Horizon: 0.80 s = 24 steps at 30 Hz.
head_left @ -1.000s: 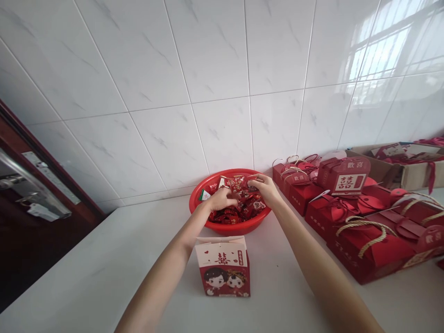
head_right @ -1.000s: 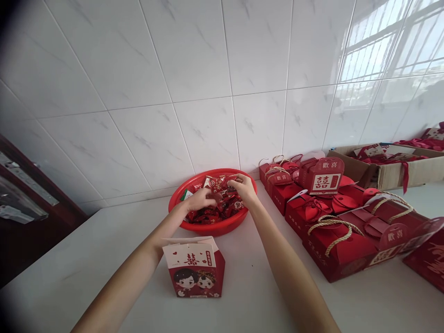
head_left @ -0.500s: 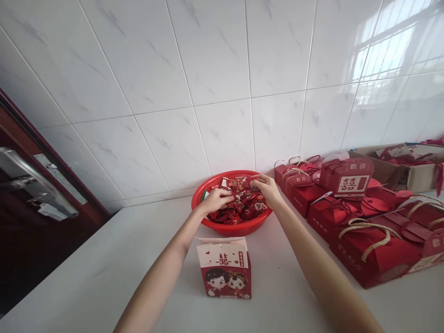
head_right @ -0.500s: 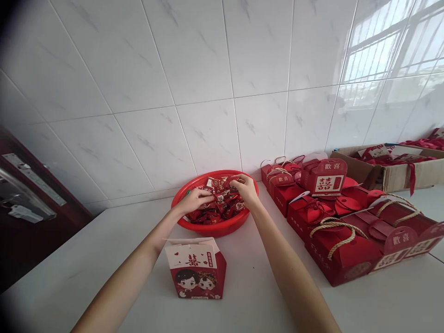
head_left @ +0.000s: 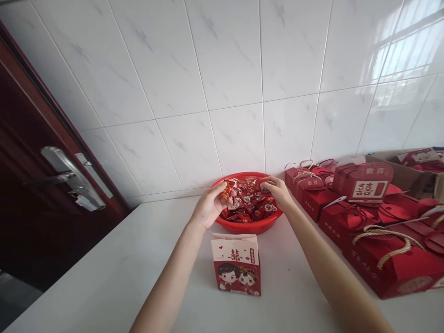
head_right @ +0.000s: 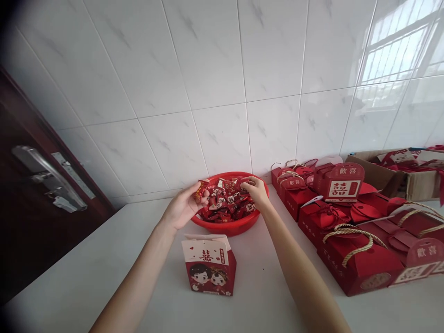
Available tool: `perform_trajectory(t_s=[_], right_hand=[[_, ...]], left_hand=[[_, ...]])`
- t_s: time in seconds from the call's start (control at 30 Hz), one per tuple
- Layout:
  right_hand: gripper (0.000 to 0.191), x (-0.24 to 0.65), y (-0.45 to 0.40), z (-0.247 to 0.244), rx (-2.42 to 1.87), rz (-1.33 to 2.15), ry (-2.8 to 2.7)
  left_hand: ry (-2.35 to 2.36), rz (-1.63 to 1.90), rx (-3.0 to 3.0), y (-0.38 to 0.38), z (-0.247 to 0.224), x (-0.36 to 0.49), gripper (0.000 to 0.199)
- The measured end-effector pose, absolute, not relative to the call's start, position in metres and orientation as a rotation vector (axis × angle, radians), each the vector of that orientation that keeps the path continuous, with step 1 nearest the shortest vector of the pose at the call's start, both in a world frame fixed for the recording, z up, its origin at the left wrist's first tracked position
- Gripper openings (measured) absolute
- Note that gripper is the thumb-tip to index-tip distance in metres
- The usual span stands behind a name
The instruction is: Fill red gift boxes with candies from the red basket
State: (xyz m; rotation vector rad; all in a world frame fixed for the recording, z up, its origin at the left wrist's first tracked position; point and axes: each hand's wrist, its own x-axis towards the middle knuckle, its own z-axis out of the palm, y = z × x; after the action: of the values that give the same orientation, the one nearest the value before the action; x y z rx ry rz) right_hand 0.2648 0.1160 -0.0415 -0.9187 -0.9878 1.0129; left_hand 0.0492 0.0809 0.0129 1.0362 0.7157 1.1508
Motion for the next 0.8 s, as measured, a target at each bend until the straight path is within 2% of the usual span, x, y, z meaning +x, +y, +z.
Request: perform_trajectory(t_s=[0.17,0.43,0.67,0.8], right_hand=[[0.013,0.262,0.111,-0.035,-0.935,0.983,-1.033],[0.016,0.249,0.077,0.006,-0.867,0.973,-1.254],[0.028,0.246,0.020,0.044,-0.772,1.032,-1.503],[0.028,0.245,0.001,0.050,-0.707,1.063,-1.591]], left_hand=[[0.630,1.156,0.979,0.052,0.023,0.053,0.022],[0.527,1.234,1.152,0.020,0.029,0.060,0.018],[0.558,1.498,1.279,0.007,0.031,0.066,0.044],[0.616,1.546,1.270,0.005,0.026,0.066,0.053]])
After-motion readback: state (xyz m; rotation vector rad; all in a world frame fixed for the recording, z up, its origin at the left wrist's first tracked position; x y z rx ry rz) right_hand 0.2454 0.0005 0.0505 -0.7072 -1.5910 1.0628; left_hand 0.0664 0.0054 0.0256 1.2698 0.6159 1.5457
